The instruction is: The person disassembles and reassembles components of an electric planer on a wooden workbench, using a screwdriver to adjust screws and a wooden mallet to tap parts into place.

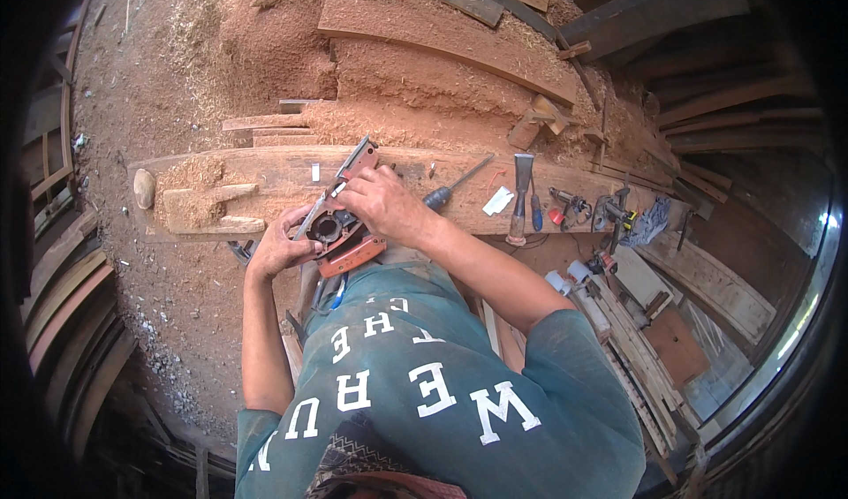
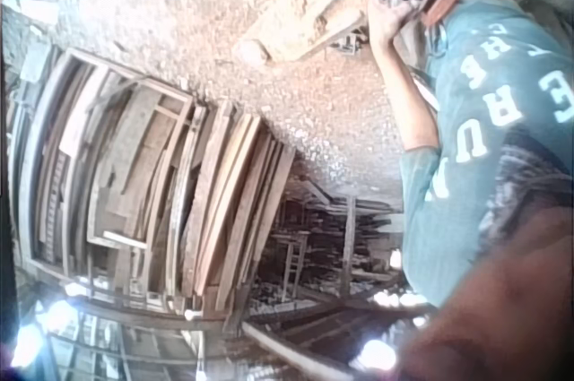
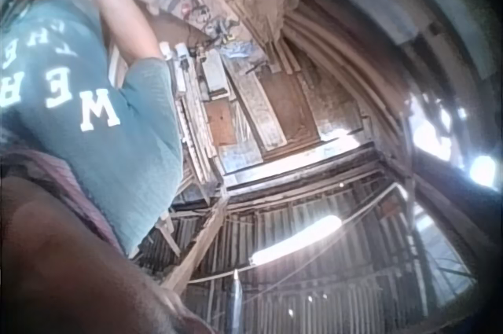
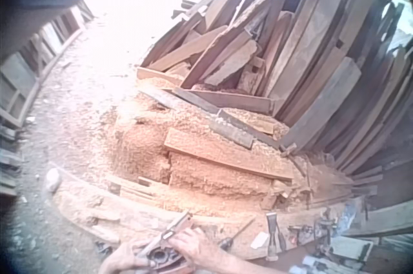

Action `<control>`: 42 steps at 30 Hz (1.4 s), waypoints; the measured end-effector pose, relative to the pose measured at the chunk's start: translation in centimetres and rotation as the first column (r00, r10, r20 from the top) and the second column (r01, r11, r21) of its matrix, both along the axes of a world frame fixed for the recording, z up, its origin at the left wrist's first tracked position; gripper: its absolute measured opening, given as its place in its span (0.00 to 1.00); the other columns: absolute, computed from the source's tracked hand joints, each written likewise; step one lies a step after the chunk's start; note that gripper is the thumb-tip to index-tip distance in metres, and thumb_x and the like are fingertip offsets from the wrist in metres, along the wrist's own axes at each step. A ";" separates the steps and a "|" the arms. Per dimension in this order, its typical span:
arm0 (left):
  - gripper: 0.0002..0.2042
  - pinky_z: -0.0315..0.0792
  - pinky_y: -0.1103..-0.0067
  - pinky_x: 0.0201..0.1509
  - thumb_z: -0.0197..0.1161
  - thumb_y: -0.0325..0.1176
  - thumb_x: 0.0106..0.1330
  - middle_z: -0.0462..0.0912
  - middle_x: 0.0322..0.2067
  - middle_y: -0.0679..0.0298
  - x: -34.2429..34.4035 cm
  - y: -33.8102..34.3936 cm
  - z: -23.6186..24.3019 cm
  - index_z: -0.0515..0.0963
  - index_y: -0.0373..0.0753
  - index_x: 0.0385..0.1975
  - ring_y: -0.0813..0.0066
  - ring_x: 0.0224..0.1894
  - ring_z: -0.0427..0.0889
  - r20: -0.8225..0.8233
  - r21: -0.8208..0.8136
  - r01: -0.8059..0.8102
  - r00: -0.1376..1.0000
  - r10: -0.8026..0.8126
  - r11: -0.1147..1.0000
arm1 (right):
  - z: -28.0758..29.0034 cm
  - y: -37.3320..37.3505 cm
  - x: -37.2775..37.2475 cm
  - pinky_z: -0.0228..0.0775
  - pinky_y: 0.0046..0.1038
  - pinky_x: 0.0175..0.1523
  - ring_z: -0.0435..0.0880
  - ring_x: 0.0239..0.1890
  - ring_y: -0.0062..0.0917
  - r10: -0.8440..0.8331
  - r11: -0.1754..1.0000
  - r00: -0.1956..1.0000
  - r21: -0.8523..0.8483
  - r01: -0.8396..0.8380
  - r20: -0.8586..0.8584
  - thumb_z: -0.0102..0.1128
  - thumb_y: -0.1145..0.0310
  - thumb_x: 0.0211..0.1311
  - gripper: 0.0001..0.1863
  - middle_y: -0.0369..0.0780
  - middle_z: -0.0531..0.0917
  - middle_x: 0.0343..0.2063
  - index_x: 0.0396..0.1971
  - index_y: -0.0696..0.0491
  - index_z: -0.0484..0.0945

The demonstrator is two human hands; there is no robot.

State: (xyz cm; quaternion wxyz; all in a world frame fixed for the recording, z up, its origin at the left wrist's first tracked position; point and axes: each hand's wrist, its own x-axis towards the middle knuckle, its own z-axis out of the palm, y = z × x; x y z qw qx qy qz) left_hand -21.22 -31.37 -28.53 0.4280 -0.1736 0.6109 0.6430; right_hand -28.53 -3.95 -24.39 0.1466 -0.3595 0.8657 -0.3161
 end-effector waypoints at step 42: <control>0.41 0.70 0.71 0.71 0.85 0.31 0.44 0.79 0.59 0.58 0.2 0.2 0.0 0.80 0.36 0.65 0.65 0.64 0.78 0.078 0.021 -0.064 0.995 0.062 0.998 | -0.3 0.7 0.0 0.68 0.38 0.54 0.84 0.51 0.33 -0.047 0.999 0.999 -0.013 0.047 -0.004 0.71 0.72 0.59 0.15 0.37 0.88 0.44 0.47 0.51 0.85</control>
